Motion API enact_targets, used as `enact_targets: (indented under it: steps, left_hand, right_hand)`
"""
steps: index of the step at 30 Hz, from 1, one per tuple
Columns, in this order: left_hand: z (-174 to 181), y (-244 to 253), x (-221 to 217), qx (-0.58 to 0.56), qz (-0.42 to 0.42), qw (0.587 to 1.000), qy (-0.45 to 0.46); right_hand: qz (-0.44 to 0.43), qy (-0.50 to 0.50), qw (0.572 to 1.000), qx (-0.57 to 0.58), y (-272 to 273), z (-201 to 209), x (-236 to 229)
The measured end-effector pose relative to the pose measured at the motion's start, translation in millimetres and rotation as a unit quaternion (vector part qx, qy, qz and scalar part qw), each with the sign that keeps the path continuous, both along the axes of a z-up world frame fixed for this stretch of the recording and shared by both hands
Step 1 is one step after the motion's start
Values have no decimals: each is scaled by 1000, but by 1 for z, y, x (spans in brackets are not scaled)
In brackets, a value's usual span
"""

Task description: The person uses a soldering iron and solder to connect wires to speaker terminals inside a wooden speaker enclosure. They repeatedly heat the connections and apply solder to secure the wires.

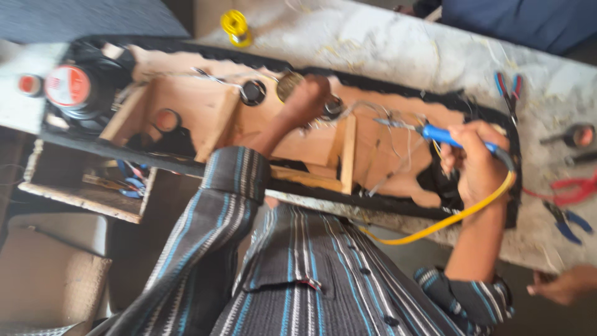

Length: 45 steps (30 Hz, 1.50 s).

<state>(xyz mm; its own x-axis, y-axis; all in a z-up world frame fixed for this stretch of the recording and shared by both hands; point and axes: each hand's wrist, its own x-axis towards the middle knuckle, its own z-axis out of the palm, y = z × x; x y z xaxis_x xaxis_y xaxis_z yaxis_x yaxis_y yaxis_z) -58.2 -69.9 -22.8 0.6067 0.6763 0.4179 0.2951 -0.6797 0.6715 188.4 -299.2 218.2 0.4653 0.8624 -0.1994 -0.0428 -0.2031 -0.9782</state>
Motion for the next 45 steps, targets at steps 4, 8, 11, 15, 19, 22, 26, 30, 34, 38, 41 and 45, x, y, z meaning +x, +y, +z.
enact_targets:
  steps: [4, 8, 11, 15, 19, 22, 26, 30, 34, 38, 41, 45]
  left_hand:
    - [-1, -9, 9, 100, -19, 992, 68]
    - [7, -26, 9, 104, 6, 990, 100]
    - [19, -34, 6, 83, 31, 991, 104]
    - [26, -38, 8, 138, 28, 982, 127]
    - [25, -46, 14, 150, 25, 972, 176]
    - [27, -48, 13, 169, 32, 963, 209]
    - [37, -53, 12, 196, 41, 953, 225]
    - [49, -63, 7, 185, 51, 951, 243]
    - [54, -75, 0, 211, 50, 935, 281]
    - [55, -78, -4, 172, 63, 959, 218]
    - [49, -72, -2, 160, 61, 968, 181]
    - [28, -71, 9, 173, 88, 970, 144]
  right_hand:
    - [11, 3, 1000, 9, 1, 0, -1]
    - [0, 12, 1000, -5, 1, -2, 1]
    - [6, 22, 1000, 2, -1, -5, 3]
    - [5, 26, 1000, 8, -3, -10, 7]
    - [5, 25, 1000, 5, -8, -13, 10]
    - [3, 20, 1000, 0, -8, -16, 11]
    - [-1, 20, 1000, -5, -9, -19, 12]
    - [-1, 21, 1000, -10, -10, -21, 12]
    - [5, 27, 1000, -8, -10, -20, 10]
    - [5, 24, 1000, -15, -11, -13, 1]
    - [4, 8, 1000, -4, -15, -7, -5]
    - [6, -16, 1000, 23, -32, -7, -4]
